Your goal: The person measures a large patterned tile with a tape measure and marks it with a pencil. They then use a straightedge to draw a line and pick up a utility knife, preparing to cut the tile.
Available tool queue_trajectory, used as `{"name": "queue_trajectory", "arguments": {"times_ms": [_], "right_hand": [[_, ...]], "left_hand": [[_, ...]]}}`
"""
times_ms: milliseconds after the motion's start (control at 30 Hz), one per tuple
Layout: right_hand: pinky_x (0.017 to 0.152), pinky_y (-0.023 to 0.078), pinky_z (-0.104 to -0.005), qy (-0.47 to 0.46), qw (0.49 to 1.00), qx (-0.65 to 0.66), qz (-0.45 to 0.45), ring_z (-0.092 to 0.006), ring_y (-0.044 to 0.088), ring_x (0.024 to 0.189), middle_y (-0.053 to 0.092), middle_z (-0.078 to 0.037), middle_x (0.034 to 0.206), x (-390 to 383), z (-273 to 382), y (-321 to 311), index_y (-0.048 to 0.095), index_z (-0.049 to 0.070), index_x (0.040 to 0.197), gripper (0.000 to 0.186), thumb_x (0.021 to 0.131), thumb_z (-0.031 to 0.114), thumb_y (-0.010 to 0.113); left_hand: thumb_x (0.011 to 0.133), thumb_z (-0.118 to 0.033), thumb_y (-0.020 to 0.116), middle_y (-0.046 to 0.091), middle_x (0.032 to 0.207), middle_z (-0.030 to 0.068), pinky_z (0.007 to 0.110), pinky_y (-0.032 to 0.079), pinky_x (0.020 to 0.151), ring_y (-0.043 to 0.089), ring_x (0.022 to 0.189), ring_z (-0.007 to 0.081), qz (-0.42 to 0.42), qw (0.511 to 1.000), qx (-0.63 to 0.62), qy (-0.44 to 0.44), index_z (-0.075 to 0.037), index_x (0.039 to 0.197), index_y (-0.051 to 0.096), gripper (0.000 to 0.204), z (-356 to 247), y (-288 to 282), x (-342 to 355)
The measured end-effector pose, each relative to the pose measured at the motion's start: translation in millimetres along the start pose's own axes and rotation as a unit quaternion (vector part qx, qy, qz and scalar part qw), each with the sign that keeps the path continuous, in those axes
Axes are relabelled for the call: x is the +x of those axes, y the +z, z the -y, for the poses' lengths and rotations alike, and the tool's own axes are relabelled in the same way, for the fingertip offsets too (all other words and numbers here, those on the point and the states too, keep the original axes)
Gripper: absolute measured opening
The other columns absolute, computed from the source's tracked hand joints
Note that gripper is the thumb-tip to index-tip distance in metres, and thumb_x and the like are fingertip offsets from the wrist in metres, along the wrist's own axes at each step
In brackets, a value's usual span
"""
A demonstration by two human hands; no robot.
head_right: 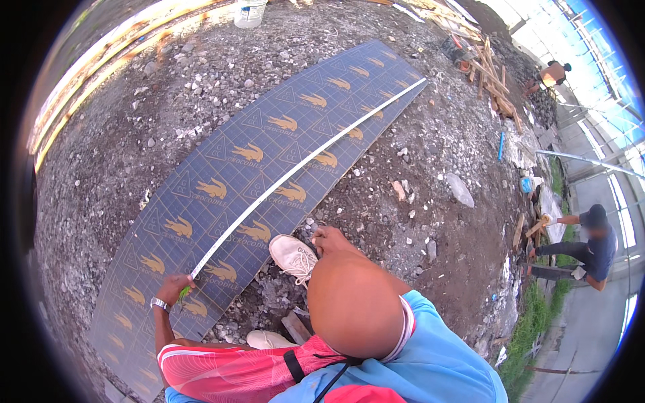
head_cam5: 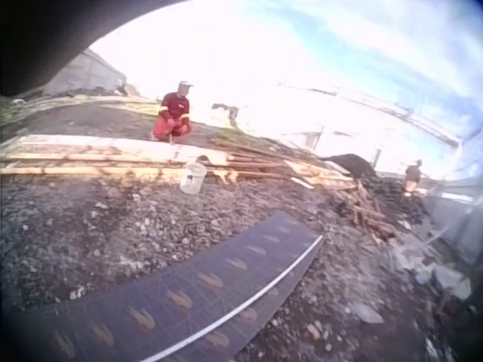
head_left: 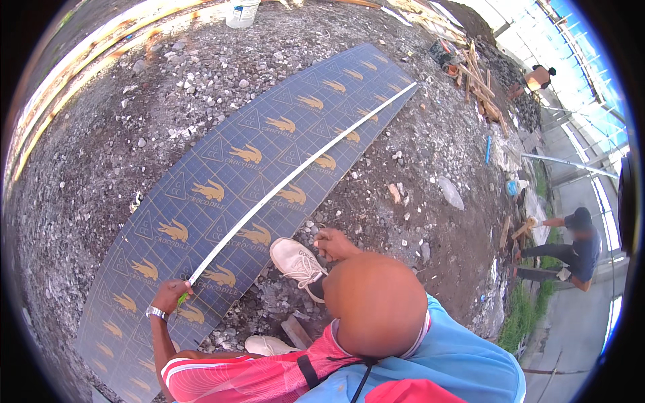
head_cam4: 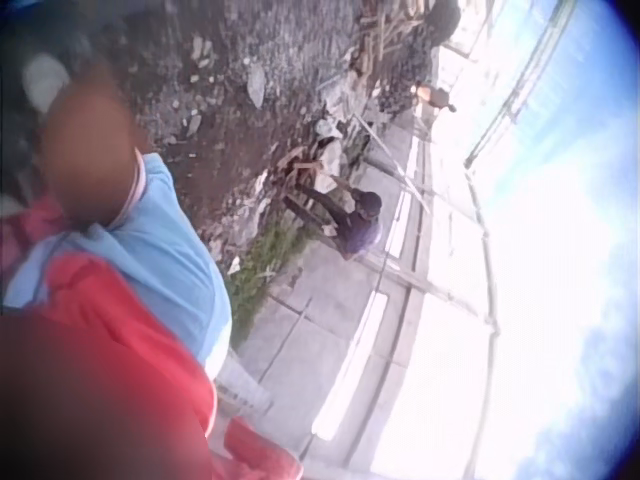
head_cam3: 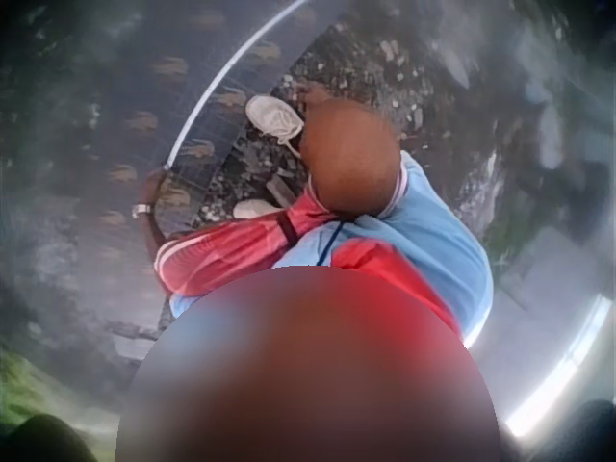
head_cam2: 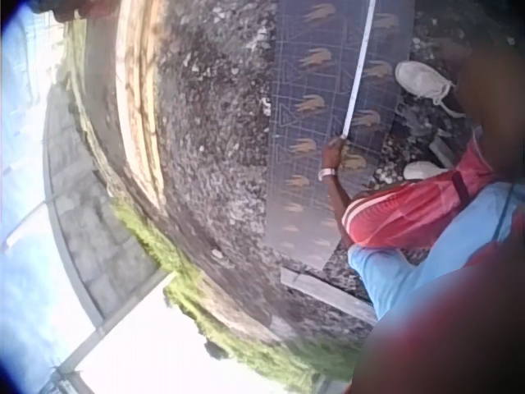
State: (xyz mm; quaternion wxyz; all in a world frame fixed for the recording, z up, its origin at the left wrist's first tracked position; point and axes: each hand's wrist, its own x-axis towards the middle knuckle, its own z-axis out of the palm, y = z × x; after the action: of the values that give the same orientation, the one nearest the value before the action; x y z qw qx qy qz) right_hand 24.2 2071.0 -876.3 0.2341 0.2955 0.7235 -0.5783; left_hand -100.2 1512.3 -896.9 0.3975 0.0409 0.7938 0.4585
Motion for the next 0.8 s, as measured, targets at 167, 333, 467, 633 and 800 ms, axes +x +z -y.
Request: {"name": "queue_trajectory", "arguments": {"times_ms": [167, 333, 467, 633, 800], "right_hand": [[0.046, 0.043, -0.0304, -0.034, 0.999, 0.019, 0.005, -0.0126, 0.058, 0.052, 0.065, -0.004, 0.072, 25.1, 20.8, 2.7, 0.065, 0.000, 0.110, 0.017, 0.102, 0.016, 0.064], [0.047, 0.045, -0.0298, -0.035, 0.999, 0.031, -0.015, -0.0128, 0.059, 0.052, 0.064, -0.004, 0.072, 53.5, 42.0, -1.8, 0.064, 0.000, 0.108, 0.016, 0.103, 0.016, 0.065], [0.046, 0.045, -0.0295, -0.033, 0.996, 0.077, -0.012, -0.0126, 0.060, 0.051, 0.064, -0.004, 0.072, 65.8, 43.2, -2.7, 0.064, 0.001, 0.108, 0.016, 0.103, 0.017, 0.065], [0.046, 0.047, -0.0284, 0.023, 0.998, 0.050, 0.009, -0.0132, 0.063, 0.054, 0.066, -0.003, 0.075, 62.6, 32.4, 4.9, 0.064, 0.002, 0.111, 0.018, 0.104, 0.018, 0.065], [0.046, 0.047, -0.0277, 0.026, 0.998, 0.064, 0.006, -0.0123, 0.063, 0.053, 0.066, -0.003, 0.075, 63.8, 25.5, 7.1, 0.065, 0.002, 0.111, 0.018, 0.104, 0.019, 0.065]], "left_hand": [[0.096, -0.039, 0.072, 0.074, 0.076, 0.0063, 0.033, 0.052, 0.067, 0.068, 0.070, 0.0150, 0.002, 1.000, -0.003, -0.029, -0.001, 0.085, 0.080, 0.040, -36.4, -24.7, 19.0], [0.097, -0.039, 0.072, 0.071, 0.074, 0.0072, 0.032, 0.053, 0.065, 0.066, 0.067, 0.0150, 0.009, 0.996, -0.077, -0.041, 0.002, 0.086, 0.077, 0.042, -62.0, -40.5, 38.5], [0.098, -0.039, 0.071, 0.070, 0.073, 0.0068, 0.032, 0.051, 0.064, 0.065, 0.066, 0.0150, -0.007, 0.996, -0.064, -0.056, 0.001, 0.084, 0.077, 0.043, -52.9, -55.1, 48.6], [0.098, -0.039, 0.071, 0.071, 0.072, 0.0050, 0.032, 0.050, 0.064, 0.065, 0.066, 0.0136, -0.040, 0.998, 0.020, -0.039, 0.000, 0.084, 0.077, 0.042, -52.3, -65.2, 58.4], [0.099, -0.036, 0.071, 0.072, 0.073, 0.0046, 0.031, 0.049, 0.067, 0.065, 0.069, 0.0122, 0.053, 0.998, -0.010, -0.029, 0.000, 0.085, 0.078, 0.039, -82.1, -52.2, 80.4]]}}
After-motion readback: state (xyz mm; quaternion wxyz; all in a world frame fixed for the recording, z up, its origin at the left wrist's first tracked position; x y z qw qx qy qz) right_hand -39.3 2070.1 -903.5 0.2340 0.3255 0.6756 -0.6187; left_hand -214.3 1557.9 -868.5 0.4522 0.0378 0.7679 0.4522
